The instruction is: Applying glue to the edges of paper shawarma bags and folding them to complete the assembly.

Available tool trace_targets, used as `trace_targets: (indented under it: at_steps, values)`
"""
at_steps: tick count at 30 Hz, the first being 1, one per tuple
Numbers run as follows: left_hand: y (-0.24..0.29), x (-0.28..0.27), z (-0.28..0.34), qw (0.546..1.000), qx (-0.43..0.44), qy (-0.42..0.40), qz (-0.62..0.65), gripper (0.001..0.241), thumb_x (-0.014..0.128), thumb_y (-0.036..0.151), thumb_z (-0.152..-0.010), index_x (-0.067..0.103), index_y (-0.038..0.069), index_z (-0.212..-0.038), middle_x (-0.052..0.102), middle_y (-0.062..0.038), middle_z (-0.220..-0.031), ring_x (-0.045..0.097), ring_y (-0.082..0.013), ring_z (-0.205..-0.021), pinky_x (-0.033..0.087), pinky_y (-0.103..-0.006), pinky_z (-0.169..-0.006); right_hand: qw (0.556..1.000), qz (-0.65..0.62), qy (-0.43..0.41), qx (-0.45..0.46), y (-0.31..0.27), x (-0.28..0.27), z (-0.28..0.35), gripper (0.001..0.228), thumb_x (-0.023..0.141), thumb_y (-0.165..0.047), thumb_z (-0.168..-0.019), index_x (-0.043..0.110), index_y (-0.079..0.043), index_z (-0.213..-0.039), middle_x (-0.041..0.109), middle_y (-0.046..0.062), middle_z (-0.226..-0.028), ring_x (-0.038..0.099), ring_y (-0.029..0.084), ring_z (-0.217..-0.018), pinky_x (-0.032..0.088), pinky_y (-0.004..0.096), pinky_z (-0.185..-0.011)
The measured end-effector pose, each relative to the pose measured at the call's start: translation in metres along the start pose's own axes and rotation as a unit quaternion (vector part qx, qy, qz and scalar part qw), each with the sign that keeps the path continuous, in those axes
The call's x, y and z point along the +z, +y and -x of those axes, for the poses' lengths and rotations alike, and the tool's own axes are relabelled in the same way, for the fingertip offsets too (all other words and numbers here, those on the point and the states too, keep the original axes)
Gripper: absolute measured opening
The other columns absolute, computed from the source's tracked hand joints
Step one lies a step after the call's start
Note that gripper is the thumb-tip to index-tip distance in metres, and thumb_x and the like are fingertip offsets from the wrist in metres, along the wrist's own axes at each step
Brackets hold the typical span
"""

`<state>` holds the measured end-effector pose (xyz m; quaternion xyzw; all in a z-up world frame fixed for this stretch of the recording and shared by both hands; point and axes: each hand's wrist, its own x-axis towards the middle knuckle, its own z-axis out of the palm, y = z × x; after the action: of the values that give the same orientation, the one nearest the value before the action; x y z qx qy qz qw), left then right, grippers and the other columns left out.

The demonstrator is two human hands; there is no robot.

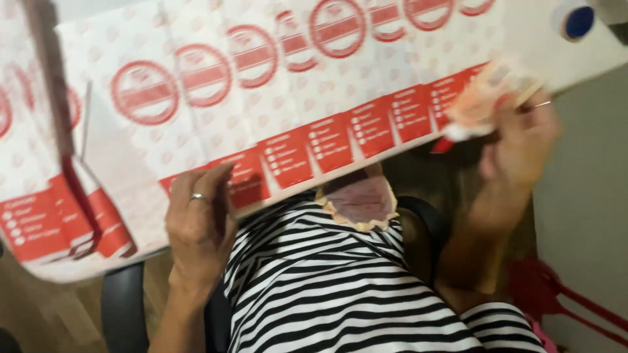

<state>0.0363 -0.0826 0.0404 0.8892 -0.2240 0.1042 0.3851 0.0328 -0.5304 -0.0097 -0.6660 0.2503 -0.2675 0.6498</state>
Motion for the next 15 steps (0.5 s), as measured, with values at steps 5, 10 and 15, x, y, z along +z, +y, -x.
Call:
trace_targets:
  at_steps: [5,10,15]
  values:
    - [0.029,0.058,-0.039,0.995,0.077,-0.024,0.057,0.019,0.052,-0.011,-0.105,0.059,-0.006,-0.122,0.047,-0.014,-0.085,0.045,-0.0299,-0.077,0.037,-0.0432,-0.068,0.966,0.217,-0.045,-0.135,0.002,-0.081,-0.079,0.028,0.071,0.010,-0.115,0.048,-0.004,-0.121,0.071,0.018,-0.097,0.071,0.020,-0.088,0.057,0.033,-0.078]
    - [0.071,0.134,-0.073,0.981,0.165,-0.050,0.090,0.005,0.053,-0.008,-0.102,0.054,-0.004,-0.105,0.054,-0.016,-0.084,0.047,-0.0307,-0.073,0.039,-0.0444,-0.068,0.941,0.276,-0.138,-0.136,0.001,-0.087,-0.114,0.026,0.076,0.009,-0.115,0.053,0.002,-0.125,0.069,0.019,-0.109,0.071,0.021,-0.098,0.058,0.031,-0.080]
    - [0.116,0.209,-0.101,0.970,0.229,-0.022,0.078,0.029,0.062,0.017,-0.106,0.047,0.003,-0.085,0.046,-0.010,-0.072,0.042,-0.0301,-0.060,0.032,-0.0442,-0.055,0.784,0.478,-0.122,-0.378,0.002,-0.090,-0.129,0.021,0.096,0.006,-0.104,0.084,0.010,-0.122,0.064,0.020,-0.111,0.067,0.028,-0.084,0.059,0.035,-0.067]
